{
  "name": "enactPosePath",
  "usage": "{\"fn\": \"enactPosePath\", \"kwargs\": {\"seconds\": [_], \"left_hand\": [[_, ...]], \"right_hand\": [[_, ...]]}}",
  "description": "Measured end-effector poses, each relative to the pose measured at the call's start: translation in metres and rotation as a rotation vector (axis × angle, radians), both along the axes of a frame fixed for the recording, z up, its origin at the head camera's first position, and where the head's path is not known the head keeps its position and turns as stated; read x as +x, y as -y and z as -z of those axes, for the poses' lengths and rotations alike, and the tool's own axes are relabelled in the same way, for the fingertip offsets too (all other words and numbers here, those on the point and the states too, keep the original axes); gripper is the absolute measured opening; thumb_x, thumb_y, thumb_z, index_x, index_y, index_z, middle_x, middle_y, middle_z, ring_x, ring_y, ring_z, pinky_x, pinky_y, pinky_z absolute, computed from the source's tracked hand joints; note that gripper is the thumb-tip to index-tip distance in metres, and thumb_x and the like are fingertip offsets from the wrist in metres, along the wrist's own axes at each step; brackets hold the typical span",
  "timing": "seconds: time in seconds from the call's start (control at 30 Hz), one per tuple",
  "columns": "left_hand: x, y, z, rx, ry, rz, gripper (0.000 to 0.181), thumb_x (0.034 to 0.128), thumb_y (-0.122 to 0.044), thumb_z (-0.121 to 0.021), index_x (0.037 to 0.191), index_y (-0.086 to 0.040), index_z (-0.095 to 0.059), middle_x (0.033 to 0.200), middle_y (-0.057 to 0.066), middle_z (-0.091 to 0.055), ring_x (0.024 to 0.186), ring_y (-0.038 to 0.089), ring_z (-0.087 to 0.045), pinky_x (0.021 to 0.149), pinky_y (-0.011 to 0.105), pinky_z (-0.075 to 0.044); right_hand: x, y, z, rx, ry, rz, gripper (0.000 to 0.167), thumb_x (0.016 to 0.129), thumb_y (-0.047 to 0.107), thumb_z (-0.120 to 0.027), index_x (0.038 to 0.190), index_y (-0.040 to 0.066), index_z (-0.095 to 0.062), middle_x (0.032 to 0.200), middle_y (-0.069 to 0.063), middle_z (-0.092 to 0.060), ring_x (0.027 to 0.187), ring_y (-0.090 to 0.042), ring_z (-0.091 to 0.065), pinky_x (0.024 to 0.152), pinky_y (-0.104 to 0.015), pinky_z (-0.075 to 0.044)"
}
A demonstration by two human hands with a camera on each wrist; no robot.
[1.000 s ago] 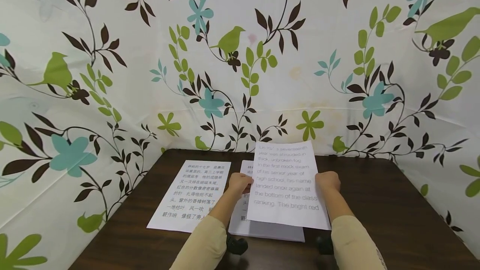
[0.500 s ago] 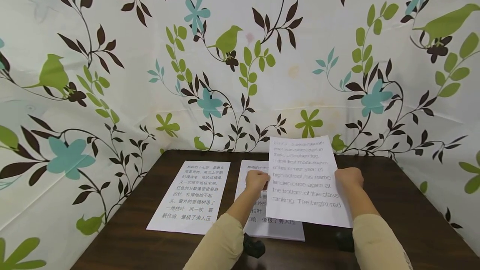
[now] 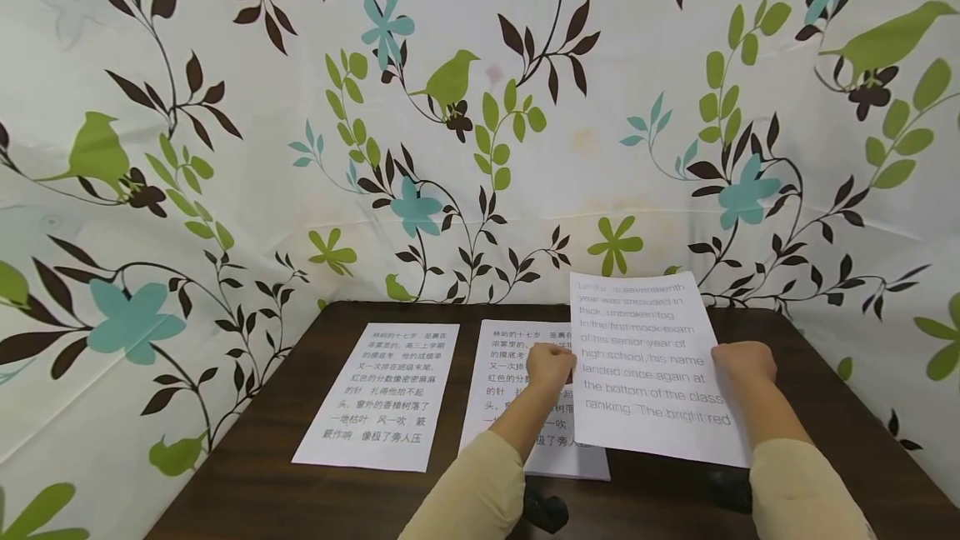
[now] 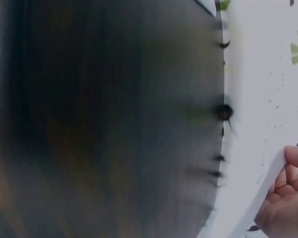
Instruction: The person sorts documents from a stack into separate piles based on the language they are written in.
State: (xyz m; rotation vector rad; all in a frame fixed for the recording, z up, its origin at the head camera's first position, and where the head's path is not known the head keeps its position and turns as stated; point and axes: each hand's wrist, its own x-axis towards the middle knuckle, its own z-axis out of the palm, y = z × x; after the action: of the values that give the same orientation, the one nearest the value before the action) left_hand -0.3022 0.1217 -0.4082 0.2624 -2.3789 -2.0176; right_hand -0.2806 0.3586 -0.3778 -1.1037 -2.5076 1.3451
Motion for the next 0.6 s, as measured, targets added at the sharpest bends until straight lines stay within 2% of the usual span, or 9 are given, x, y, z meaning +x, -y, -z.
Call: {"fn": "enactPosePath", "kwargs": {"seconds": [0.17,0.4,0.5,0.6], "left_hand": [[0.011,-0.014,0.001,-0.014,-0.028,0.009,0.005,0.0710,-0.003,-0.057,0.072,-0.005,-0.062,0.073,0.004,-0.055,0.066,0.017,-0.054,0.054,0.032,-0.045],[0.016,-0.030,0.011,-0.101,-0.065,-0.016,0.010,0.0657,0.001,-0.058,0.059,-0.006,-0.060,0.067,0.003,-0.053,0.064,0.017,-0.051,0.050,0.030,-0.043],[0.019,-0.032,0.013,-0.128,-0.062,-0.015,0.009,0.0651,0.001,-0.058,0.059,-0.006,-0.059,0.065,0.003,-0.052,0.062,0.018,-0.051,0.049,0.032,-0.042],[0.022,-0.034,0.016,-0.132,-0.045,-0.010,0.008,0.0658,-0.001,-0.058,0.060,-0.006,-0.058,0.064,0.003,-0.052,0.061,0.018,-0.051,0.049,0.032,-0.042]], "right_hand": [[0.008,-0.015,-0.001,0.039,0.016,-0.013,0.051,0.081,0.013,-0.049,0.112,-0.024,-0.032,0.104,-0.033,-0.038,0.081,-0.037,-0.044,0.048,-0.026,-0.040],[0.008,-0.037,0.009,0.037,0.060,-0.004,0.055,0.081,0.015,-0.052,0.114,-0.023,-0.030,0.104,-0.033,-0.037,0.081,-0.036,-0.045,0.052,-0.032,-0.043],[0.008,-0.042,0.013,0.026,0.077,0.008,0.057,0.081,0.017,-0.052,0.115,-0.022,-0.029,0.104,-0.032,-0.037,0.081,-0.035,-0.045,0.055,-0.034,-0.044],[0.011,-0.043,0.014,0.016,0.088,0.010,0.056,0.082,0.018,-0.051,0.115,-0.022,-0.029,0.101,-0.031,-0.038,0.078,-0.034,-0.046,0.052,-0.032,-0.043]]}}
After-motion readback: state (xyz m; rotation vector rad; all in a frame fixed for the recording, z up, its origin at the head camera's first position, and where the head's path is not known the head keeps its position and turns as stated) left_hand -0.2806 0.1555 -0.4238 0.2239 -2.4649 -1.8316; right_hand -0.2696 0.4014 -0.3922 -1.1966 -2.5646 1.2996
